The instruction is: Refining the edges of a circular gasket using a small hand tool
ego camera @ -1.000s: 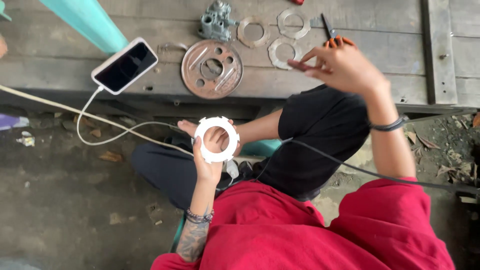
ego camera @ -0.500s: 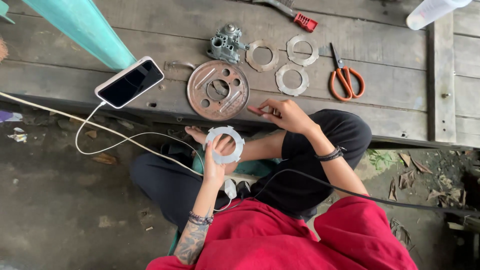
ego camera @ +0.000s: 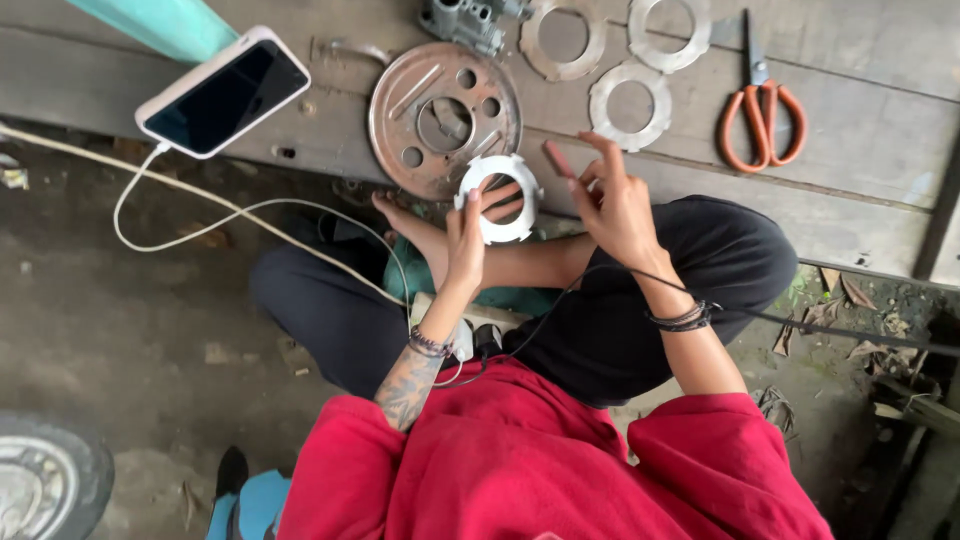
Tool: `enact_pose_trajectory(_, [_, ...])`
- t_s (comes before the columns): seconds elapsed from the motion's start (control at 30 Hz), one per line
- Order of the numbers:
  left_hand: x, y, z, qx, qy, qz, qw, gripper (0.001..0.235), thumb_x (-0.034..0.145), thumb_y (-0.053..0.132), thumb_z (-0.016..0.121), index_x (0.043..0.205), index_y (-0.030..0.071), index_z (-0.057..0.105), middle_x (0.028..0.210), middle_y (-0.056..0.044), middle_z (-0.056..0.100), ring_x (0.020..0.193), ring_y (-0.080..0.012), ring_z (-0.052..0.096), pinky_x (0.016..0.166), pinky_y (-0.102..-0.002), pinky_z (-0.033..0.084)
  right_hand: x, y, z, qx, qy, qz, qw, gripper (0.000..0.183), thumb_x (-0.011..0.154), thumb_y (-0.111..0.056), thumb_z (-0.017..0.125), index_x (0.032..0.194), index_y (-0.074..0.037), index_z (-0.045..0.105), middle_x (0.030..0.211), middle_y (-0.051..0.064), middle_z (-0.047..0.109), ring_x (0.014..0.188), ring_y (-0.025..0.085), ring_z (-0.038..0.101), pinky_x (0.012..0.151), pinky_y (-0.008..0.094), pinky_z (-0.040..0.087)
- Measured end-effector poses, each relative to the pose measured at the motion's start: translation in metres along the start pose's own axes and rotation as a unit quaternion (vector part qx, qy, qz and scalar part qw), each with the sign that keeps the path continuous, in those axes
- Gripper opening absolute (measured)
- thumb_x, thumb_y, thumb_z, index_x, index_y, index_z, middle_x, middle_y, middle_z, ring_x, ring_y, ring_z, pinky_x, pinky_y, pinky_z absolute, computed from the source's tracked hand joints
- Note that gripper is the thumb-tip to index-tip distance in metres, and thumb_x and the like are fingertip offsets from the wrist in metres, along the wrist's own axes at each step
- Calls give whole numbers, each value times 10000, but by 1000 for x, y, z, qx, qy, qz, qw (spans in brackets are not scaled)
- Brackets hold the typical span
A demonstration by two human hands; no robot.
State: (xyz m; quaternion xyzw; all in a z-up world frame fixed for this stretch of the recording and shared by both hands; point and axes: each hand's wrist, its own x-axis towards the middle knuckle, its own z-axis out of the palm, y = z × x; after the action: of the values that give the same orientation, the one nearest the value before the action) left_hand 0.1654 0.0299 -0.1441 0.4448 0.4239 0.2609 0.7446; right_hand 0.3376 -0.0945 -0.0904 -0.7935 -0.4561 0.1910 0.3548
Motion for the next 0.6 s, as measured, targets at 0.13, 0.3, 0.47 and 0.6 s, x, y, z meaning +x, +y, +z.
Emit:
enact_pose_trajectory(0.13, [8,-10,-1,105,-18,73,992,502,1107,423,455,1021,95,825,904,-27,786,730,-43,621,585,-180,400,1,6,4,-8,11,15,1000,668,957,-68,697,1554,-125,403,822,28,690,590,257,668,591,359,540])
enact_pose_trajectory(0.3, [21,-27,-15,184,17,181,966,383,1128,271,463,1244,-28,673,1118,-249,721,1166,-306,673,976,-407,519,-2,-6,-3,-37,13,10,999,568,970,0,650,1496,-87,456,767,37,638,544,264,640,624,367,536])
enact_pose_trajectory(0.47, [0,-9,5,191,-11,224,956,319,1136,290,372,1320,70,513,629,-44,689,554,-151,646,632,-275,496,-8,-15,-6,-32,-16,34,999,498,1018,-13,636,1475,-74,448,814,16,617,508,226,502,614,339,429])
enact_pose_trajectory(0.6, [-6,-28,-10,248,-8,214,945,365,1087,225,494,1442,141,493,875,-189,760,803,-307,767,703,-360,603,-18,-16,8,-51,11,4,999,469,988,-63,671,1436,-107,539,743,8,656,550,271,651,594,387,531])
